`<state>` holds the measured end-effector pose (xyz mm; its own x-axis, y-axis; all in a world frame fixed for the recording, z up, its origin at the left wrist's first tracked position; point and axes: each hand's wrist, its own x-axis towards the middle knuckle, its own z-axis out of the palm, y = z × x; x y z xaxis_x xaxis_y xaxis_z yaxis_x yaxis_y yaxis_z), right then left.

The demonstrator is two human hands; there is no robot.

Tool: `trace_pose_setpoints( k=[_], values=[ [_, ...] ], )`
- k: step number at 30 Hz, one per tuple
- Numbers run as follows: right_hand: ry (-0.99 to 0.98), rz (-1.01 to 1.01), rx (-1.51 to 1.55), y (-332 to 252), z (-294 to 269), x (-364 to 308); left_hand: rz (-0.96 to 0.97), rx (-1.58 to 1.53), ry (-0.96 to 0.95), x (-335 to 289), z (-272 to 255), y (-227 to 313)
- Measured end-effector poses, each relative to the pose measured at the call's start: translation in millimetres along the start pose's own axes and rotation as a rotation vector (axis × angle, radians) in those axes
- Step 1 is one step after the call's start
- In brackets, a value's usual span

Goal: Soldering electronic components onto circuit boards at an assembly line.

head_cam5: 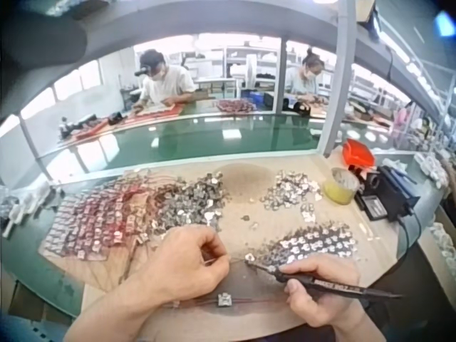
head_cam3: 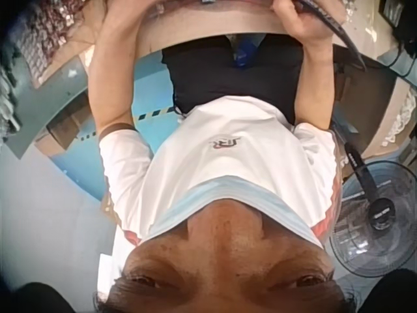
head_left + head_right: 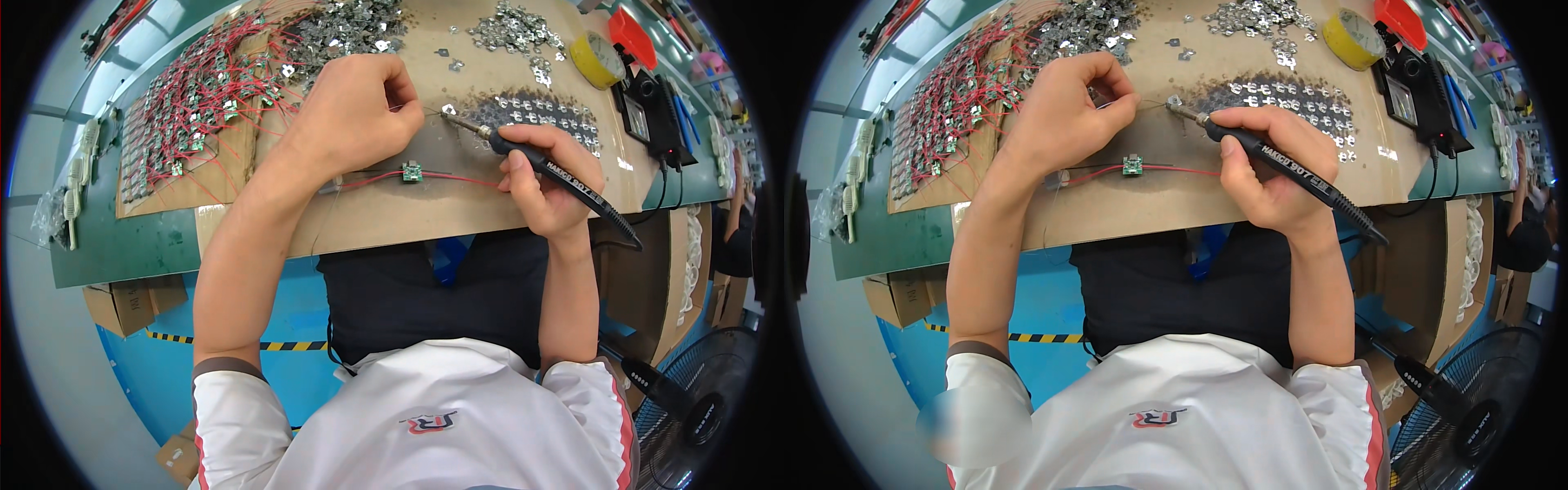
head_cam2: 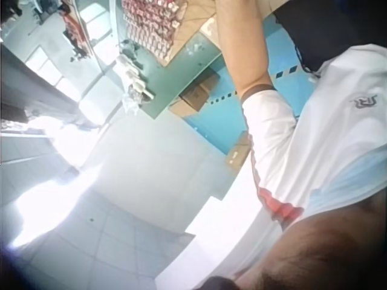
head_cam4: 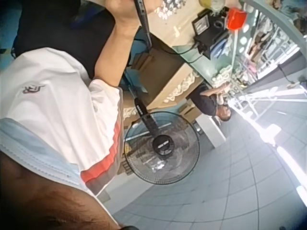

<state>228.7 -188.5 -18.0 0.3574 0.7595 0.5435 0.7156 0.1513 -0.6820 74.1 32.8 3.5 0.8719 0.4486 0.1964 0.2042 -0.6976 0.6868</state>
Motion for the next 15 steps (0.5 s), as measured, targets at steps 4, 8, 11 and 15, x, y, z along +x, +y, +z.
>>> trace_pose_setpoints(
  k=[4,8,11,15],
  values=[
    [-0.006,-0.017,-0.020,0.8,-0.2,0.4,-0.039,-0.030,0.008,-0.1,1.3,6.3],
    [-0.018,-0.018,-0.032,-3.0,-2.4,2.3,-0.042,-0.017,0.009,-0.4,-0.9,11.5],
    [-0.010,-0.021,-0.020,0.0,-1.6,2.2,-0.041,-0.010,0.001,1.0,0.7,8.4],
    [-0.004,-0.006,-0.019,-0.5,-2.1,1.6,-0.040,0.003,0.009,0.9,3.3,7.8]
  ],
)
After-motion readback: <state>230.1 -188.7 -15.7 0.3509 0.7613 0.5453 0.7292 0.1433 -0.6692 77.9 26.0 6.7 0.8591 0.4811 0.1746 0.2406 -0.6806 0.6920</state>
